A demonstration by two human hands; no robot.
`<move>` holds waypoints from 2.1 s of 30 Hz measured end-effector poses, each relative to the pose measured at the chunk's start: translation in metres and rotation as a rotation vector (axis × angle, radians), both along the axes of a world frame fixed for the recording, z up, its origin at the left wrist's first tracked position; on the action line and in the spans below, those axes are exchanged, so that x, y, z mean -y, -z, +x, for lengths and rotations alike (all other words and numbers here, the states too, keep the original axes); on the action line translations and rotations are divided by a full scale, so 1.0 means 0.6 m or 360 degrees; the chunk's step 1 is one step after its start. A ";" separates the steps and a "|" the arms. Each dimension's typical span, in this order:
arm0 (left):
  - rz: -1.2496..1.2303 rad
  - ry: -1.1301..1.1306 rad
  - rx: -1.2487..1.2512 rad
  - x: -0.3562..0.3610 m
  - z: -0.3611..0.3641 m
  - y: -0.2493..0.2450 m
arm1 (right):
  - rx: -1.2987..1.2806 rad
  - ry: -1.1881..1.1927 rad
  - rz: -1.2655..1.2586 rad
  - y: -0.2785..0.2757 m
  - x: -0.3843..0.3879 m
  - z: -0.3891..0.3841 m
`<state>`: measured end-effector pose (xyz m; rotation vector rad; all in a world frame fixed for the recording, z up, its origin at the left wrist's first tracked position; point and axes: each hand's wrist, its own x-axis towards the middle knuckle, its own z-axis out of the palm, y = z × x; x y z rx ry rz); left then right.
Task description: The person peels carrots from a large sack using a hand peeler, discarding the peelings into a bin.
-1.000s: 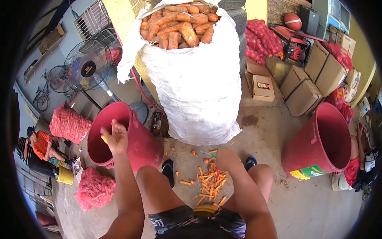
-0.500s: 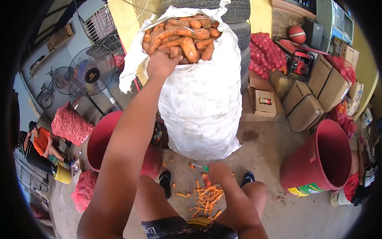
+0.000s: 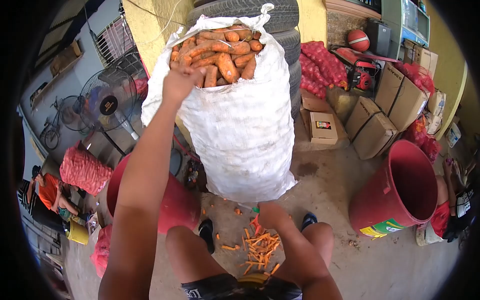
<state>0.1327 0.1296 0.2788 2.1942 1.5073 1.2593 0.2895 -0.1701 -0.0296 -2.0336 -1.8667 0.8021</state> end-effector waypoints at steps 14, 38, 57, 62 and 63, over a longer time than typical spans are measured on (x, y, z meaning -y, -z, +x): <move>-0.0121 -0.0346 -0.0462 0.035 0.077 0.021 | -0.0014 -0.0074 0.0098 0.036 -0.003 0.009; -0.1139 0.1102 0.1591 0.128 -0.096 0.125 | -0.0464 0.0190 0.0328 -0.007 -0.003 0.029; -0.0703 0.0623 0.0141 0.372 -0.151 0.584 | -0.0168 0.0019 -0.0025 0.059 -0.054 -0.062; -0.1273 0.0922 0.1102 0.361 -0.164 0.564 | 0.0197 -0.0237 -0.0420 0.135 -0.051 -0.044; -0.1216 0.0883 0.1267 0.352 -0.160 0.566 | 0.0033 -0.0226 -0.0478 0.121 -0.050 -0.040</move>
